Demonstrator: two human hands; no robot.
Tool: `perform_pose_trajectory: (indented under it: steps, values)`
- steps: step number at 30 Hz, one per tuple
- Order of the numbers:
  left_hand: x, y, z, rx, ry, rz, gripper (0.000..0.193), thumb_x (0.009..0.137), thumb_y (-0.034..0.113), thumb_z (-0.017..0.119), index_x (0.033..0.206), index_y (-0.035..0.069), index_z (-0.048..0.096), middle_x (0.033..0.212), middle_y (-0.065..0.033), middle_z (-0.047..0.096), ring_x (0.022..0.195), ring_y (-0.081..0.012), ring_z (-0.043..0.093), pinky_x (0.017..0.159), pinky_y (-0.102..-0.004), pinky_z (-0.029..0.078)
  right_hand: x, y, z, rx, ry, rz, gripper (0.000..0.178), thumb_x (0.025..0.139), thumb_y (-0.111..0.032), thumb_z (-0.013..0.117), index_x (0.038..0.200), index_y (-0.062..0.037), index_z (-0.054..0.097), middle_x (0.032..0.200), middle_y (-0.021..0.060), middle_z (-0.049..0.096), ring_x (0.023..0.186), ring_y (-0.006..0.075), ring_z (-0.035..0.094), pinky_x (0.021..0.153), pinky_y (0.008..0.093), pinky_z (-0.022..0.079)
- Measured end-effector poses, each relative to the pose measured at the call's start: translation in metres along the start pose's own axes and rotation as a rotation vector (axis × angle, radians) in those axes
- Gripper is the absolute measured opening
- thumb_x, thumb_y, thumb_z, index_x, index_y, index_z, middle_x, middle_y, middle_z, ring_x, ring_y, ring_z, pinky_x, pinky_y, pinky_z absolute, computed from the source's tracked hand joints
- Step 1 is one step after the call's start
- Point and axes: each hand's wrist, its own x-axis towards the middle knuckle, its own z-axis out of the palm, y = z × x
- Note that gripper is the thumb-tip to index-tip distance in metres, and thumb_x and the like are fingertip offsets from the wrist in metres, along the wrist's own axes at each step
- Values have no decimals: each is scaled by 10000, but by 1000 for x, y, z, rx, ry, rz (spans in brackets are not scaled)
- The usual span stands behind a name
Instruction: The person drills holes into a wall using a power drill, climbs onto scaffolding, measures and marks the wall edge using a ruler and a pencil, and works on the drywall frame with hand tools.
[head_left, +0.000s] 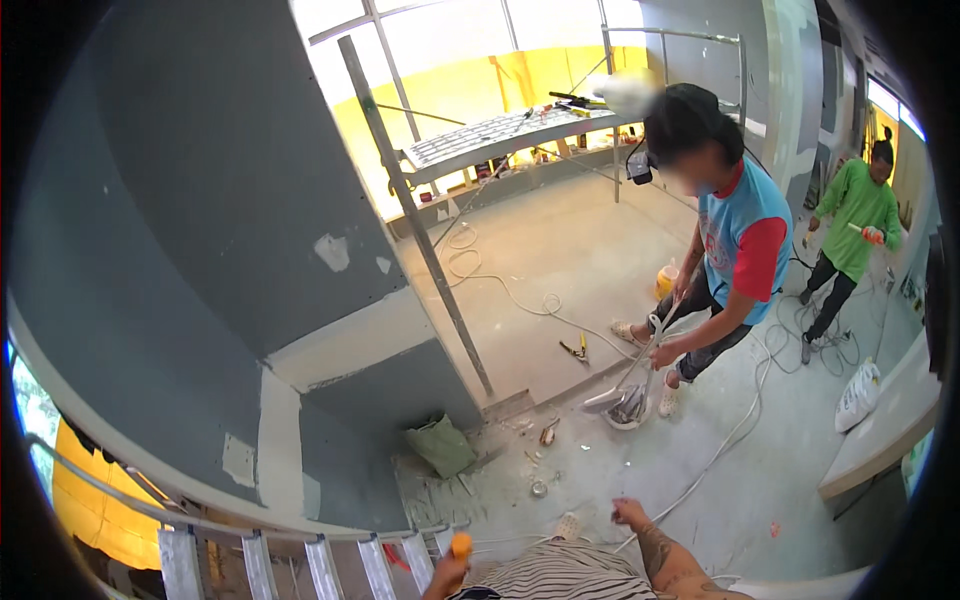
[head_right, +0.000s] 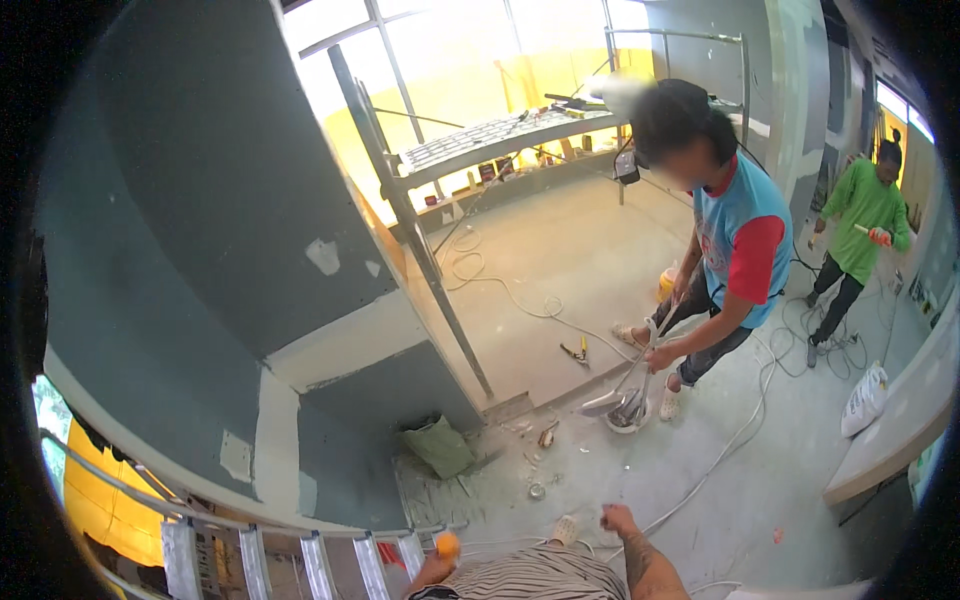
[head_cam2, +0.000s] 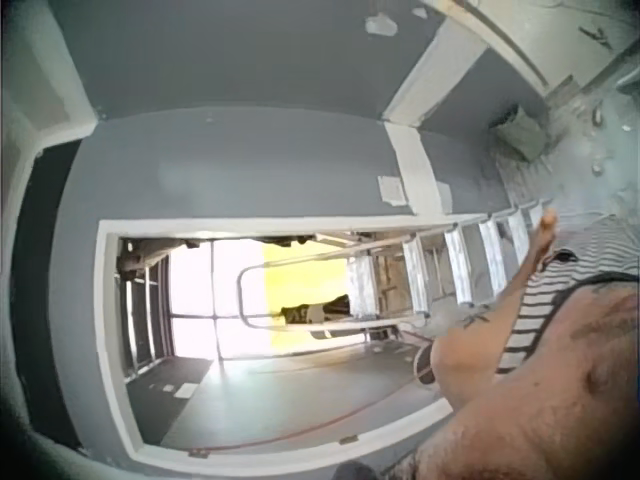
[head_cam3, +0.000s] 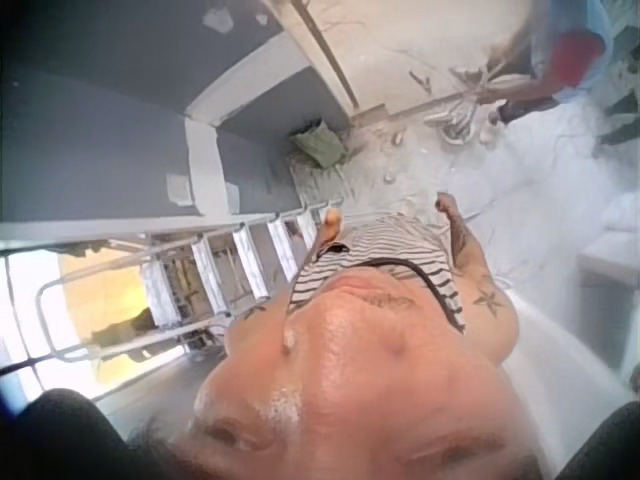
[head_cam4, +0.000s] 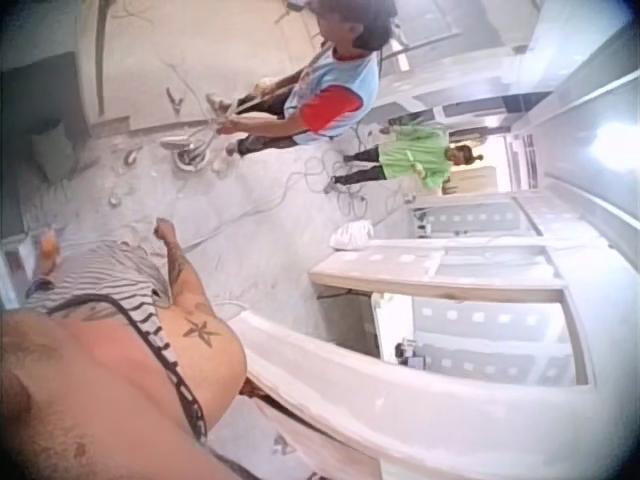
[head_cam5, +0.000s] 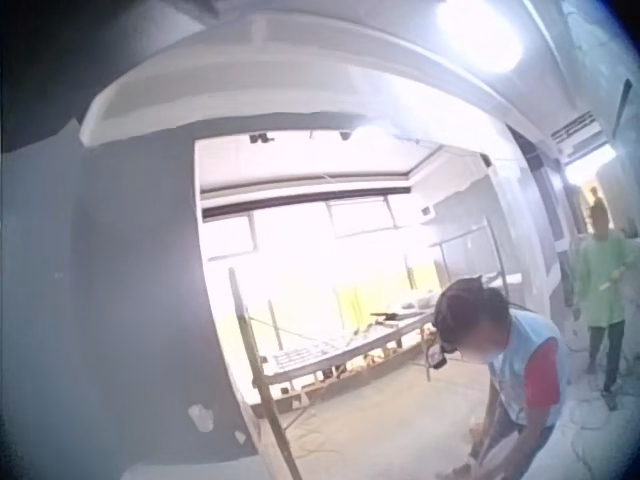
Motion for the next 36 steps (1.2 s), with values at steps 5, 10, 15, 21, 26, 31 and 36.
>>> perform_pose_trajectory:
  steps: [5, 10, 15, 21, 26, 31, 36]
  values:
    - [111, 314, -164, -396, -18, 335, 470, 815, 78, 695, 1253, 69, 525, 1124, -62, 617, 1018, -210, 598, 873, -368, 488, 0, -108, 5, 169, 141, 116, 310, 911, -265, 566, 1157, -77, 582, 807, 99, 634, 663, 214, 646, 583, 347, 546]
    - [215, 607, -273, -232, 148, 908, 404, 865, 77, 686, 1234, 57, 523, 1109, -24, 625, 980, -126, 595, 836, -314, 500, 1, -108, 6, 252, 261, 221, 305, 906, -279, 580, 1129, -72, 580, 819, 106, 638, 678, 220, 654, 583, 351, 551]
    - [359, 791, -363, -66, 199, 1226, 271, 892, 218, 657, 1099, 63, 576, 884, -46, 627, 756, -190, 599, 671, -332, 506, -47, -37, 42, 593, 605, 202, 262, 889, -281, 590, 1052, -77, 572, 790, 107, 628, 657, 227, 649, 550, 356, 548]
    - [515, 915, -455, 166, 45, 1158, 747, 809, -3, 637, 1457, 130, 290, 1214, -104, 554, 950, -150, 579, 718, -273, 507, -119, 21, 179, 910, 1001, 533, 219, 877, -213, 549, 927, -15, 629, 760, 122, 630, 597, 224, 624, 532, 385, 529]
    - [641, 936, -479, 93, -209, 1250, 236, 927, 142, 529, 1148, 75, 479, 1176, -94, 617, 1057, -195, 600, 765, -308, 515, -115, 39, 325, 1172, 1155, 452, 204, 885, -185, 554, 952, -8, 630, 768, 148, 633, 622, 261, 627, 550, 435, 528]
    - [674, 931, -375, -16, -269, 847, 272, 1001, 140, 408, 1226, 30, 513, 1308, -141, 559, 1164, -224, 569, 993, -351, 452, -122, -6, 464, 977, 1022, 599, 244, 898, -198, 581, 1060, -21, 622, 831, 138, 659, 664, 268, 648, 555, 416, 537]
    - [727, 935, -446, 203, -10, 1023, 272, 973, 161, 474, 1212, 39, 519, 1249, -130, 591, 1113, -228, 588, 936, -362, 478, -108, 12, 434, 434, 801, 634, 318, 884, -224, 594, 1134, -28, 621, 838, 119, 682, 696, 210, 673, 569, 378, 556]
